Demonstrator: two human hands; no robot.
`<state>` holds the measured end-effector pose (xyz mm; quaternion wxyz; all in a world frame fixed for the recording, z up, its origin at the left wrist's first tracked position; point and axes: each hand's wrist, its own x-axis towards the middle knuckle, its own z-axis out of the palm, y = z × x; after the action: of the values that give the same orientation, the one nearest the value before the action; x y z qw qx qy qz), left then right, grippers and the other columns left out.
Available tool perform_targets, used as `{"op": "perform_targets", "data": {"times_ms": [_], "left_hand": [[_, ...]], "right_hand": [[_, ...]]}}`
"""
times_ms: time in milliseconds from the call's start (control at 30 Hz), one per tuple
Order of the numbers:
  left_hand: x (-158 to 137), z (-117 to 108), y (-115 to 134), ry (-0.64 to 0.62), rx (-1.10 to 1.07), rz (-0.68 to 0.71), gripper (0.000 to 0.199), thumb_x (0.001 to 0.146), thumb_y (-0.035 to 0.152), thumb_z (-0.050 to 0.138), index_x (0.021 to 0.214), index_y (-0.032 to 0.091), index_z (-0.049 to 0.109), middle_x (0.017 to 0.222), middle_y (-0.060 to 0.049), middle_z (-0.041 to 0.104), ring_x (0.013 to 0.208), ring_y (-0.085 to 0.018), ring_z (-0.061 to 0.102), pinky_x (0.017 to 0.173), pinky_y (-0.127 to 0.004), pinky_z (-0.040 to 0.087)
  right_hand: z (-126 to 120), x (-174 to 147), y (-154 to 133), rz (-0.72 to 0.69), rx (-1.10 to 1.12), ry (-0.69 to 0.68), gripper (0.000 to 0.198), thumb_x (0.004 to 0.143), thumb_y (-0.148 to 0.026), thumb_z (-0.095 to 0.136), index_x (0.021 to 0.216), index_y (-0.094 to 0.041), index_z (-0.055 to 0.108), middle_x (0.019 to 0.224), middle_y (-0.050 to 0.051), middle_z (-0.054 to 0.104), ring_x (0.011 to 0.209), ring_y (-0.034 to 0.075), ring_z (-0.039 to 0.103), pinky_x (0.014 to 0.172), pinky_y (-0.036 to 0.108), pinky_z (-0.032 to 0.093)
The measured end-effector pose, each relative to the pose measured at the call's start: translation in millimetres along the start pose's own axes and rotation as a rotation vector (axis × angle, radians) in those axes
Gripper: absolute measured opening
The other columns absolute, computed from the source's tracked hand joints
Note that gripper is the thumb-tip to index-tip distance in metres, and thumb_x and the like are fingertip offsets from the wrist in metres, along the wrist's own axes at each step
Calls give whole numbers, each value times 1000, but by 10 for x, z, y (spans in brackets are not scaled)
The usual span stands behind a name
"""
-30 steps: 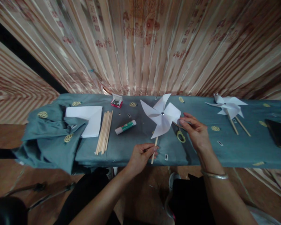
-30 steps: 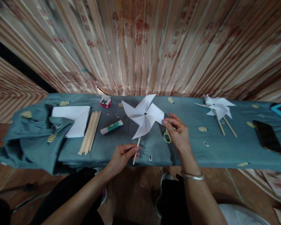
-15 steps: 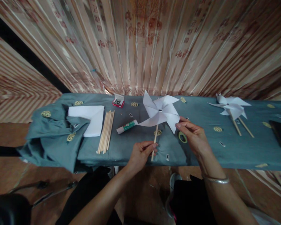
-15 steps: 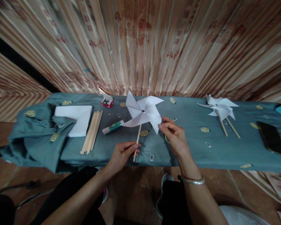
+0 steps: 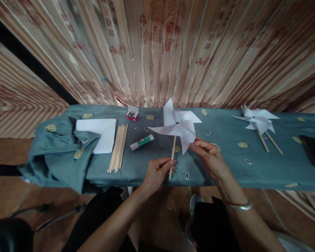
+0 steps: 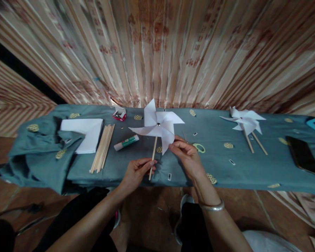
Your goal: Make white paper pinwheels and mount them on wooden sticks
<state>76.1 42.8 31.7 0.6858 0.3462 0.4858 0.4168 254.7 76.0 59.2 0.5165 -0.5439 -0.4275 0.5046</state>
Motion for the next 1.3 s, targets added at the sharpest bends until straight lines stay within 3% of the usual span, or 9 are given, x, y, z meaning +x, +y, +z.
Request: {"op": "perform_targets", "data": {"times_ms": [333,500,700,833,1033,1300], "left_hand": [[5,13,-24,8,13,9,40,61,49,78,78,13,76,60,-1,66,54,-12,56,56,-24,47],[16,20,-43,-10,24,16,37,64,48,77,78,14,76,60,-1,65,54,-11,55,56,-23,45],[26,39,-42,-14,10,19,39,63,50,76,79,14,76,60,-1,64,54,-11,53,56,-23,44],[19,48,-9,-28,20,55,37,65,50,74,73,13,74,58,0,63,54,-11,51,55,-23,42],[27,58,-11,-28,55,99,37,67,51,72,70,13,74,58,-1,63,53,-12,52,56,-24,42],[42,74,-9,-33,13,101,39,64,51,74,76,14,75,59,-1,64,53,-13,54,56,-25,46]], "right_hand": [[112,-86,-58,27,64,-114,22,63,-43,80,61,-24,69,77,0,67,75,16,60,81,32,49],[161,-107,-18,49,44,-160,21,66,-43,78,66,-23,70,83,1,69,78,17,62,81,33,49],[203,-101,50,-181,-268,-132,20,71,-40,74,61,-23,70,89,3,68,85,21,61,89,39,46],[232,-128,51,-233,-372,-134,13,74,-34,71,67,-23,70,86,3,67,80,19,60,81,35,47],[302,-180,98,-243,-381,-125,14,74,-34,71,67,-22,69,75,2,65,73,18,60,71,32,46],[362,-174,120,-163,-246,-115,16,69,-37,72,66,-22,67,73,2,65,72,18,60,71,31,48]]}}
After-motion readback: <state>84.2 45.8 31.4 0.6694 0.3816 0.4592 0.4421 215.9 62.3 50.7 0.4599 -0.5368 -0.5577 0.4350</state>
